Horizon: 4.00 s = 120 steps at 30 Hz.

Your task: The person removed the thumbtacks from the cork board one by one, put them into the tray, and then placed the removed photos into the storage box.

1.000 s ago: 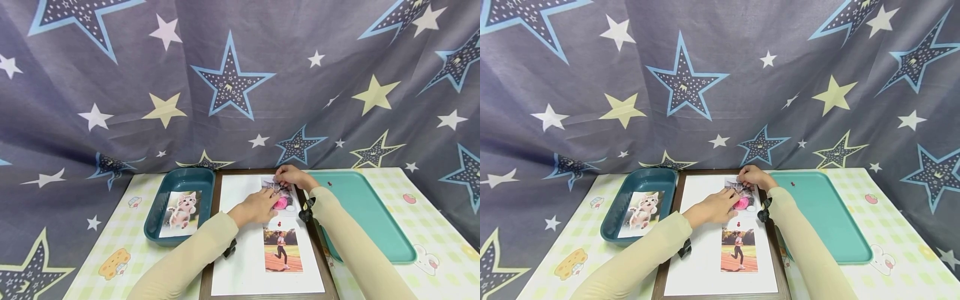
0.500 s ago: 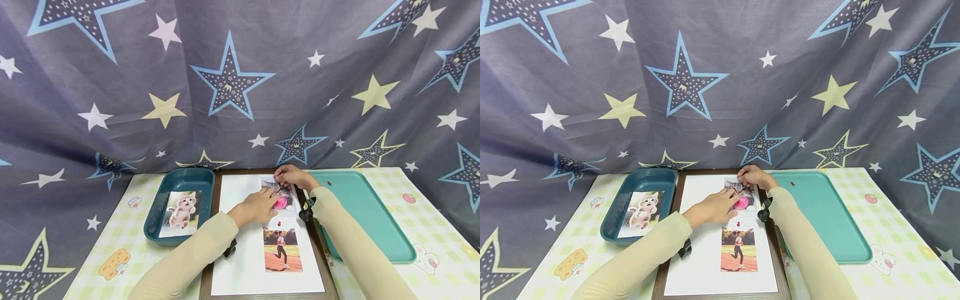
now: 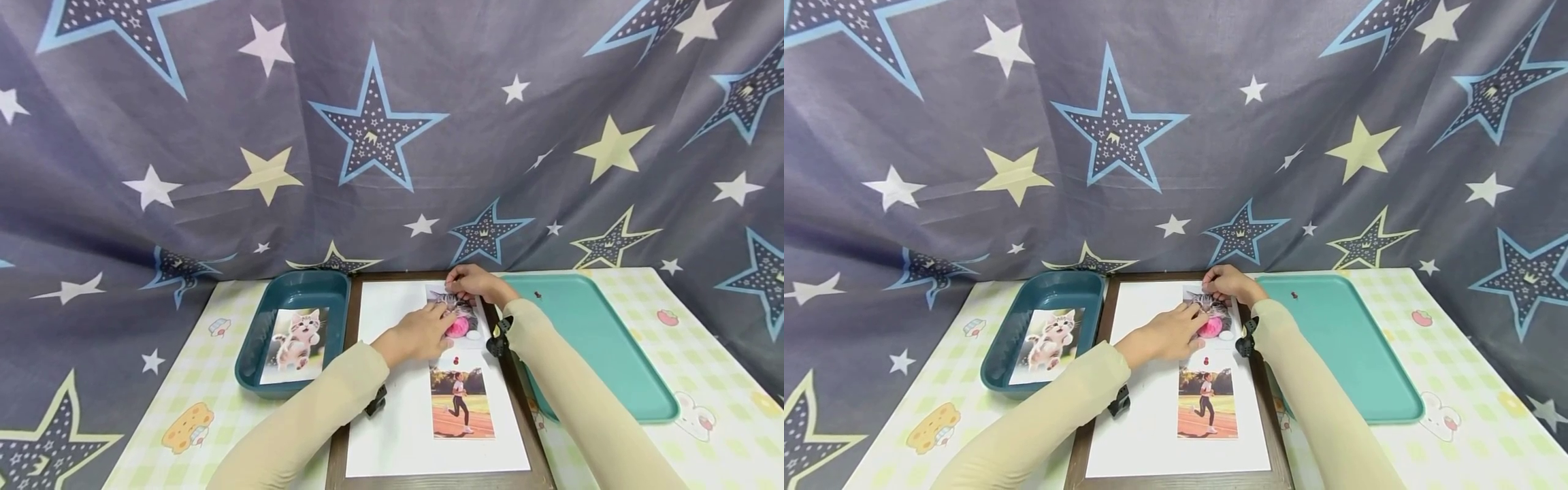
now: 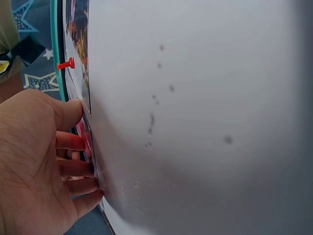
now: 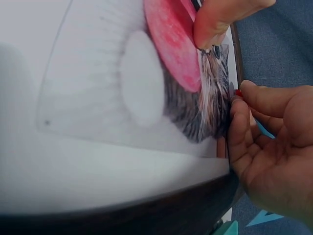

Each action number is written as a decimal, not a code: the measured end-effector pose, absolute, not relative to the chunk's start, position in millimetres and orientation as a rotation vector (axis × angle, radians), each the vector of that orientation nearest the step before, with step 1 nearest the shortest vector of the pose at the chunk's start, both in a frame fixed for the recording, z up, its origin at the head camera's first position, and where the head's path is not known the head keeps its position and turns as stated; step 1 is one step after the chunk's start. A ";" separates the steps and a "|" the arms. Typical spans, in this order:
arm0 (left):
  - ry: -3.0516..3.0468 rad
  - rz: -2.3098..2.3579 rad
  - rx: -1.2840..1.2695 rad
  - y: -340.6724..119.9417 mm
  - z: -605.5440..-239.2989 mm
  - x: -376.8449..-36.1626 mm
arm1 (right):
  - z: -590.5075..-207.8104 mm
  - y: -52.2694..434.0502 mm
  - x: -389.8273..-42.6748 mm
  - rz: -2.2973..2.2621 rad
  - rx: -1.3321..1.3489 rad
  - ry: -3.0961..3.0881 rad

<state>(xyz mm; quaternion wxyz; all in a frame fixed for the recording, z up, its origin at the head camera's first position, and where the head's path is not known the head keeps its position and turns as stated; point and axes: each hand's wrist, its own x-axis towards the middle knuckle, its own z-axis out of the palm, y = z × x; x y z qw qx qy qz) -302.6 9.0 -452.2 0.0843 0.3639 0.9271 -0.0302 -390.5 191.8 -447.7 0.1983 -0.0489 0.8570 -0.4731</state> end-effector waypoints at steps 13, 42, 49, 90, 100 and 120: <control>2.765 -0.089 1.090 8.2 -452.9 -303.1 | -447.3 192.1 -389.2 -1.353 -0.166 2.376; 2.766 -0.098 1.084 10.0 -449.9 -300.7 | -452.9 196.8 -389.2 -1.450 -0.160 2.345; 2.751 -0.092 1.072 10.1 -450.2 -301.0 | -453.4 197.0 -388.7 -1.473 -0.140 2.329; 2.770 -0.109 1.040 8.7 -453.1 -297.4 | -451.0 191.0 -387.1 -1.385 -0.070 2.399; 2.772 -0.127 1.066 6.8 -453.7 -294.0 | -447.2 190.0 -384.1 -1.432 -0.083 2.373; 2.800 -0.135 1.110 2.9 -452.7 -296.5 | -397.0 213.7 -365.0 -1.352 -0.238 2.377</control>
